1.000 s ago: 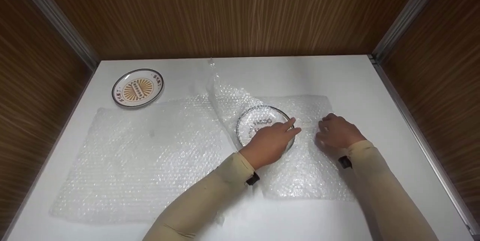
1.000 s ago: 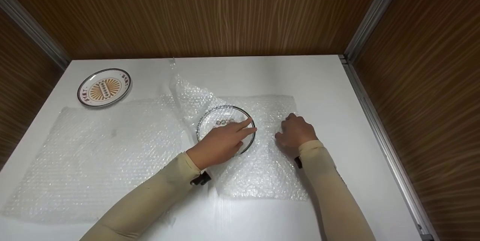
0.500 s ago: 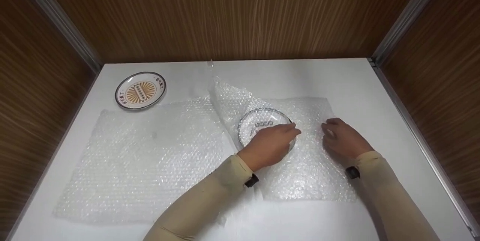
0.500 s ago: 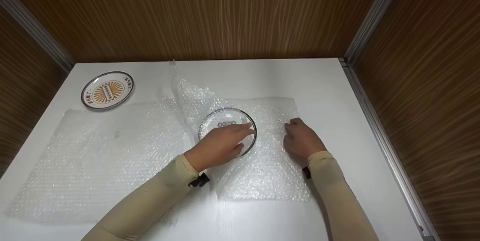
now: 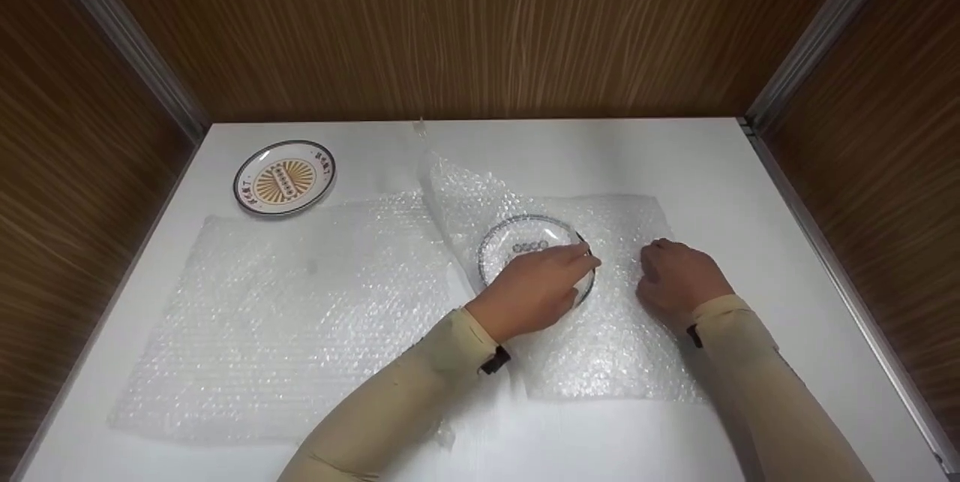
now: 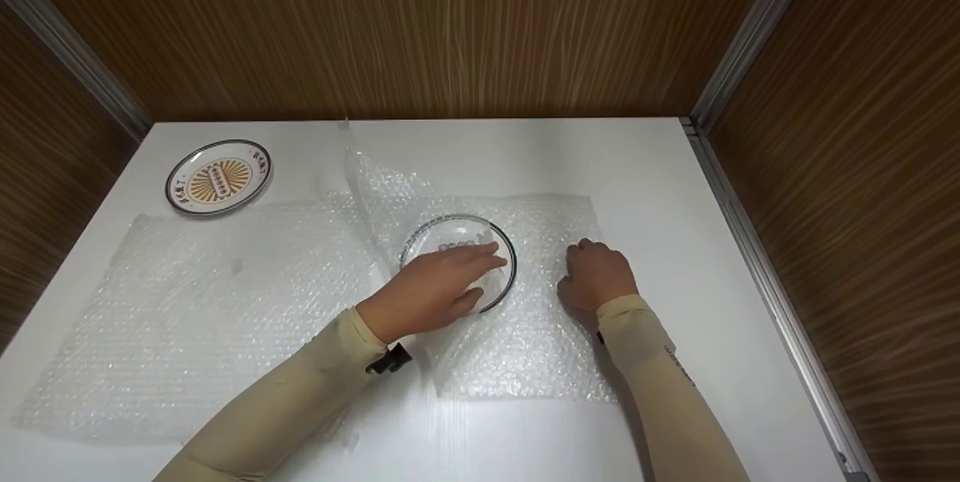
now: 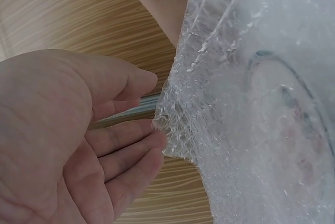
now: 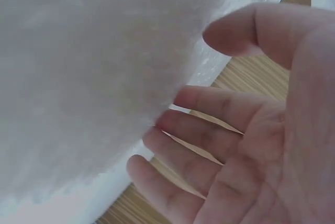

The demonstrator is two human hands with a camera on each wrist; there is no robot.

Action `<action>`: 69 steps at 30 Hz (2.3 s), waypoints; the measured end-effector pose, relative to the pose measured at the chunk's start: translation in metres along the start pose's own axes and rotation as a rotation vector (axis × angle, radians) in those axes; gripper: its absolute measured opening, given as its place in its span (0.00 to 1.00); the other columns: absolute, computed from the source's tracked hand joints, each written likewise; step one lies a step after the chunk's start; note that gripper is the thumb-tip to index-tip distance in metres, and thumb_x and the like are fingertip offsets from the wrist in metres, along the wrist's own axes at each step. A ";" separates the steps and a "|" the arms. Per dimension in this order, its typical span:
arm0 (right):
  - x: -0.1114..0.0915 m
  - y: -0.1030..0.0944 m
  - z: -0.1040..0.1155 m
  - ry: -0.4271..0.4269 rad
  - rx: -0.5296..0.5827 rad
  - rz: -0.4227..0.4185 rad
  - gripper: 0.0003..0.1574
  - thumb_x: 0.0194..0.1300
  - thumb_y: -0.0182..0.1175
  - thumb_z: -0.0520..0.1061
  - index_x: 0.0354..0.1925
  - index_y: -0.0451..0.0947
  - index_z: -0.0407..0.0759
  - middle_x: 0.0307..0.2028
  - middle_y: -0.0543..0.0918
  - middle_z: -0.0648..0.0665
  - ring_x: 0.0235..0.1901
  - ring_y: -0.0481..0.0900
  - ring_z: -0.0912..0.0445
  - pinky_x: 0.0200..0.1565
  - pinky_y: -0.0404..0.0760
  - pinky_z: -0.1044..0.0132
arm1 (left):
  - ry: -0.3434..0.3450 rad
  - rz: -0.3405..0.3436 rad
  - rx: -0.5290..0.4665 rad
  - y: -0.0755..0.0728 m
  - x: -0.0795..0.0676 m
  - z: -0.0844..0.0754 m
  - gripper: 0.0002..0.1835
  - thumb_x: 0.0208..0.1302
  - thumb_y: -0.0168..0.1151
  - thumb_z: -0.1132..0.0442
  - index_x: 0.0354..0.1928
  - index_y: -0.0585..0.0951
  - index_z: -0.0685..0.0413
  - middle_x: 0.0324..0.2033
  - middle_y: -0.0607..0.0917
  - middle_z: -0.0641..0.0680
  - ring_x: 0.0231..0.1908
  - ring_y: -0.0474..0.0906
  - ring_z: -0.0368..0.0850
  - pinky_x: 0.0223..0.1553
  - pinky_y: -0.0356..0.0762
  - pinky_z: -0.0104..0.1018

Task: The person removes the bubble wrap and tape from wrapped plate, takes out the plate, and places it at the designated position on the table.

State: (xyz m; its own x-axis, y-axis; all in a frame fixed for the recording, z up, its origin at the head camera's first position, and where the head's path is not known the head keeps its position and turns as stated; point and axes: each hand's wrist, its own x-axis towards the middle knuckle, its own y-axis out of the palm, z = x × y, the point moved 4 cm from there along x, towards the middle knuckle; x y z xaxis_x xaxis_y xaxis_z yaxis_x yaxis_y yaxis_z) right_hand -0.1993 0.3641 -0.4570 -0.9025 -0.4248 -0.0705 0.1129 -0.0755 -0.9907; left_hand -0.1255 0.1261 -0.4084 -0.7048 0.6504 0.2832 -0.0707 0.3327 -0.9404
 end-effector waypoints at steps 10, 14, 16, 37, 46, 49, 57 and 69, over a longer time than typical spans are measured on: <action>0.011 -0.007 0.003 -0.001 -0.063 -0.008 0.17 0.54 0.63 0.44 0.40 0.82 0.34 0.30 0.81 0.40 0.23 0.74 0.48 0.30 0.79 0.46 | 0.008 -0.018 0.030 -0.016 -0.004 -0.001 0.22 0.72 0.60 0.64 0.67 0.76 0.50 0.64 0.80 0.52 0.59 0.81 0.47 0.55 0.82 0.38; 0.011 -0.004 0.005 0.016 -0.065 0.017 0.14 0.52 0.62 0.45 0.35 0.80 0.36 0.30 0.80 0.40 0.22 0.72 0.48 0.29 0.78 0.47 | 0.000 -0.014 0.043 -0.022 -0.010 -0.002 0.22 0.71 0.61 0.63 0.66 0.77 0.49 0.65 0.79 0.52 0.62 0.80 0.47 0.57 0.81 0.39; 0.011 -0.002 0.006 0.021 -0.063 0.018 0.13 0.52 0.62 0.45 0.34 0.80 0.37 0.30 0.81 0.39 0.22 0.72 0.48 0.29 0.78 0.47 | 0.005 -0.020 0.045 -0.026 -0.013 -0.003 0.22 0.71 0.62 0.63 0.65 0.77 0.49 0.65 0.79 0.52 0.62 0.80 0.46 0.57 0.81 0.39; 0.019 -0.005 0.023 -0.008 -0.184 0.006 0.10 0.48 0.60 0.45 0.22 0.70 0.42 0.18 0.71 0.44 0.20 0.62 0.52 0.20 0.69 0.53 | -0.001 -0.217 0.047 -0.088 -0.078 0.009 0.19 0.64 0.65 0.71 0.56 0.83 0.53 0.49 0.88 0.49 0.49 0.85 0.45 0.47 0.84 0.35; 0.017 -0.005 0.029 -0.051 -0.242 0.000 0.17 0.47 0.59 0.44 0.12 0.61 0.49 0.16 0.63 0.50 0.19 0.55 0.55 0.17 0.61 0.59 | -0.092 -0.206 0.026 -0.105 -0.112 0.026 0.12 0.65 0.69 0.65 0.50 0.84 0.53 0.35 0.89 0.49 0.38 0.86 0.45 0.36 0.84 0.41; 0.015 -0.002 0.030 -0.050 -0.240 0.003 0.18 0.48 0.59 0.43 0.12 0.61 0.49 0.16 0.65 0.49 0.19 0.56 0.54 0.17 0.62 0.58 | -0.138 -0.190 0.021 -0.106 -0.126 0.035 0.13 0.65 0.71 0.63 0.50 0.84 0.53 0.33 0.89 0.49 0.35 0.86 0.46 0.34 0.84 0.42; 0.023 -0.004 0.035 -0.036 -0.287 -0.003 0.11 0.46 0.59 0.43 0.16 0.67 0.44 0.14 0.69 0.47 0.19 0.57 0.54 0.17 0.69 0.56 | -0.244 -0.104 0.044 -0.112 -0.161 0.053 0.20 0.66 0.71 0.58 0.56 0.81 0.57 0.28 0.87 0.53 0.29 0.84 0.47 0.32 0.83 0.43; 0.021 -0.004 0.033 -0.014 -0.281 0.019 0.10 0.49 0.59 0.43 0.24 0.74 0.35 0.23 0.78 0.35 0.21 0.68 0.49 0.21 0.74 0.51 | -0.436 0.138 -0.135 -0.103 -0.207 0.061 0.20 0.63 0.72 0.54 0.50 0.86 0.63 0.33 0.90 0.53 0.35 0.86 0.49 0.38 0.84 0.46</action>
State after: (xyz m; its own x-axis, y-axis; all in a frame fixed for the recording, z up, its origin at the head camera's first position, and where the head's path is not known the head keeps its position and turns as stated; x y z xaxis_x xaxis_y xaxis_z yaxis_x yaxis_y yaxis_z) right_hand -0.2050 0.3260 -0.4502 -0.8953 -0.4364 -0.0898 0.0083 0.1852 -0.9827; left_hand -0.0155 -0.0846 -0.3823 -0.9336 0.3576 0.0244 0.1168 0.3679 -0.9225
